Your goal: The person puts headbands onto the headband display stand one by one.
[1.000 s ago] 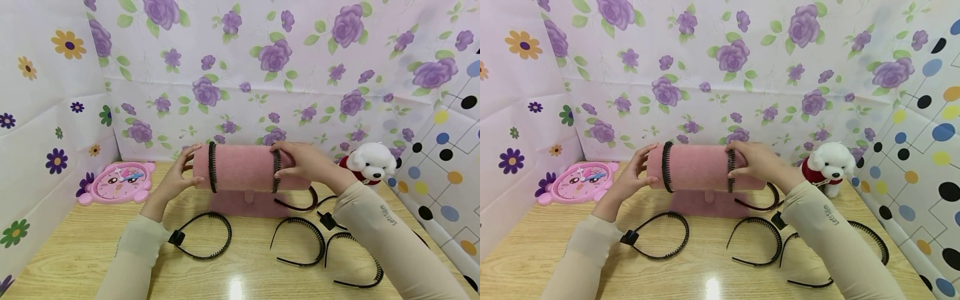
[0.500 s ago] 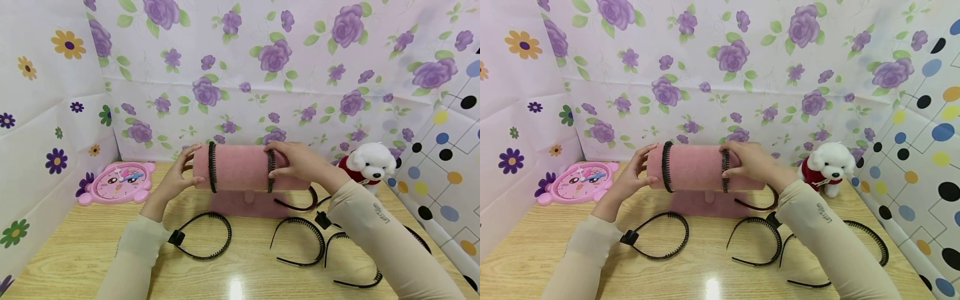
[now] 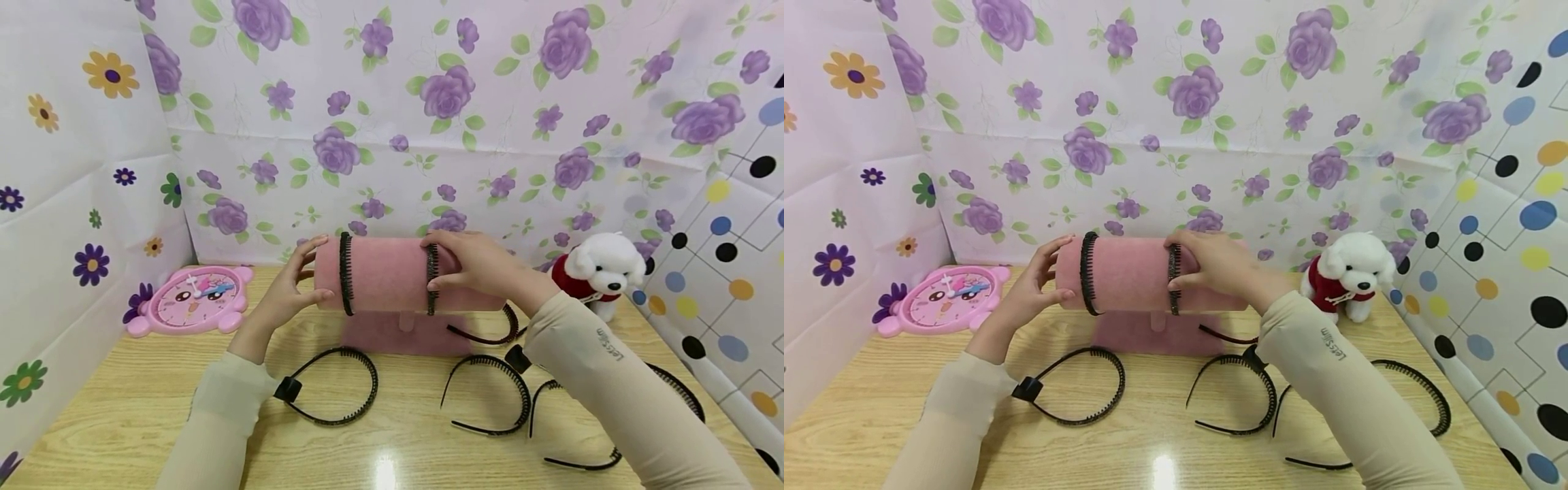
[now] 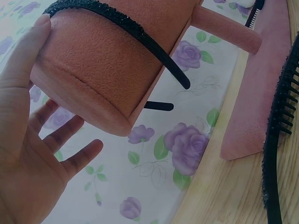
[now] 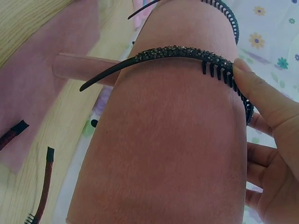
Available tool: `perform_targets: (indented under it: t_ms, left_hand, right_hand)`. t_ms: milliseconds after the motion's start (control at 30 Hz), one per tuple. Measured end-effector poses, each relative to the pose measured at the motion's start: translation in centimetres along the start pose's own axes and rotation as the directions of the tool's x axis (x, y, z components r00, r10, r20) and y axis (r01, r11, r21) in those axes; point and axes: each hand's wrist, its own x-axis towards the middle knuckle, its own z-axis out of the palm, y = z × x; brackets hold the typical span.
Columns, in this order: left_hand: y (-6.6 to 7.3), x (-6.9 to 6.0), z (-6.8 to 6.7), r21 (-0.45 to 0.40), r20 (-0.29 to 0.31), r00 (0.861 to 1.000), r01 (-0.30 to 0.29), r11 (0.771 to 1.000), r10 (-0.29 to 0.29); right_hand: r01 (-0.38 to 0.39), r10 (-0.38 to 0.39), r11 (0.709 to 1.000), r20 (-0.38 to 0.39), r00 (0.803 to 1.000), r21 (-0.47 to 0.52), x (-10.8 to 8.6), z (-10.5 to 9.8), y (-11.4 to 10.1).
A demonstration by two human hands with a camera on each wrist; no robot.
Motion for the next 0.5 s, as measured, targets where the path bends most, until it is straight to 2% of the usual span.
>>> perform_targets:
  t_ms: [233,500]
  left_hand:
    - [-0.06,0.02,0.01,0.000,-0.004,1.000,0.009,1.000,-0.009]
    - [0.07,0.04,0.12,-0.008,-0.004,1.000,0.007,1.000,-0.007]
  right_hand:
    - [0.001,-0.001,1.000,-0.001,1.000,-0.009,0.46,0.09,-0.53]
    - [0.039,-0.039,0.999,-0.005,0.999,-0.003,0.91,0.25,-0.79]
